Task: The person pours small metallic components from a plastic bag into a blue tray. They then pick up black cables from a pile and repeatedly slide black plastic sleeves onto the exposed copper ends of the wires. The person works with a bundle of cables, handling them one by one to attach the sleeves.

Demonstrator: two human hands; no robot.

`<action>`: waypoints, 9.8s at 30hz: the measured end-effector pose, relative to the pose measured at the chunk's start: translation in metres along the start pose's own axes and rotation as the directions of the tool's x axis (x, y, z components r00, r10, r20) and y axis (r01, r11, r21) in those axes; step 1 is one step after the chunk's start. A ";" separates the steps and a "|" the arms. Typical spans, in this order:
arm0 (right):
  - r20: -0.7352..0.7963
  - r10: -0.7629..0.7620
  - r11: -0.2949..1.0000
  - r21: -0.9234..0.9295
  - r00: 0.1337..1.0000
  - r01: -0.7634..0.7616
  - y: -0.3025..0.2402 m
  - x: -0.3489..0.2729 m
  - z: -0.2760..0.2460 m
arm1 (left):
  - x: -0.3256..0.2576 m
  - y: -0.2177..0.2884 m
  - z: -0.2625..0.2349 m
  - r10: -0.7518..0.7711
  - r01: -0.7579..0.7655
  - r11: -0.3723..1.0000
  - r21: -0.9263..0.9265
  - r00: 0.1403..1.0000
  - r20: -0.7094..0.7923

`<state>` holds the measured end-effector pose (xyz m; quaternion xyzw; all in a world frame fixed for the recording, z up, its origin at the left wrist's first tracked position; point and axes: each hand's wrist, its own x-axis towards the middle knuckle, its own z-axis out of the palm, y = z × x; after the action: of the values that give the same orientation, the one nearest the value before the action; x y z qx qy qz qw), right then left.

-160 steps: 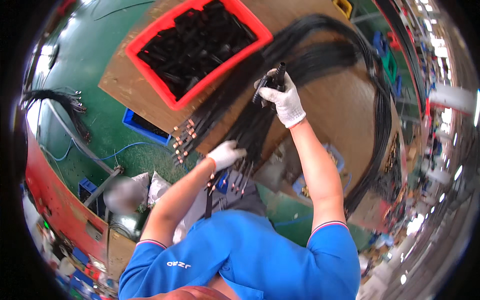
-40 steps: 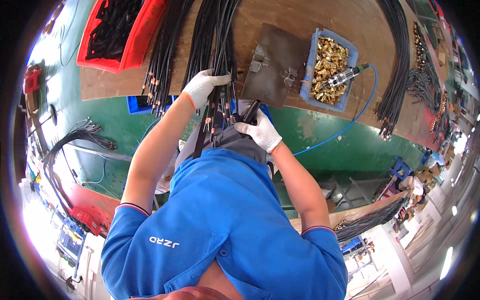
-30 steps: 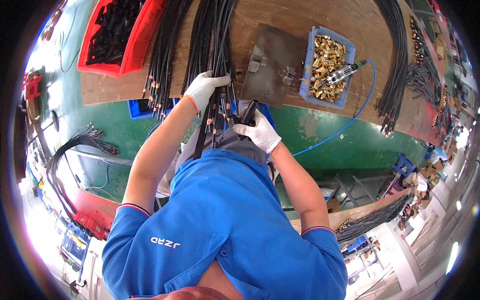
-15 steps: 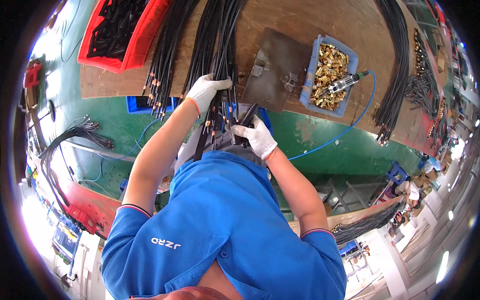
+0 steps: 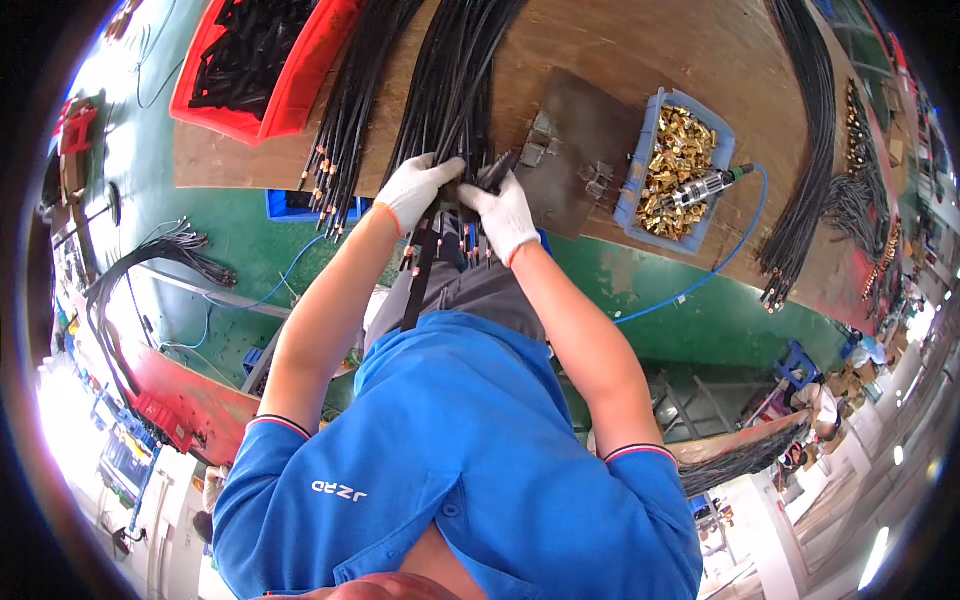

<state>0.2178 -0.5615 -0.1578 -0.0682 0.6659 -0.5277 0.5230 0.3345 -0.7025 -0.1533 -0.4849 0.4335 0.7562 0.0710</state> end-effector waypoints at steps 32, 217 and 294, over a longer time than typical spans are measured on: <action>0.157 -0.052 0.805 -0.578 0.986 0.135 -0.023 -0.005 -0.027 | -0.014 0.013 -0.003 -0.016 0.023 0.983 -0.181 0.999 0.042; 0.653 -0.309 0.425 -0.556 0.692 0.715 -0.148 -0.035 -0.054 | -0.028 0.009 0.010 0.039 0.085 0.896 -0.437 0.963 0.266; 0.593 -0.078 0.846 -0.386 0.802 0.367 -0.034 -0.050 -0.050 | 0.008 0.030 0.026 -0.019 0.026 0.998 -0.054 0.990 0.143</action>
<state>0.1855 -0.5124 -0.1057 -0.4270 0.5810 -0.3611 0.5913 0.2967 -0.7049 -0.1380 -0.4363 0.4007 0.7998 0.0968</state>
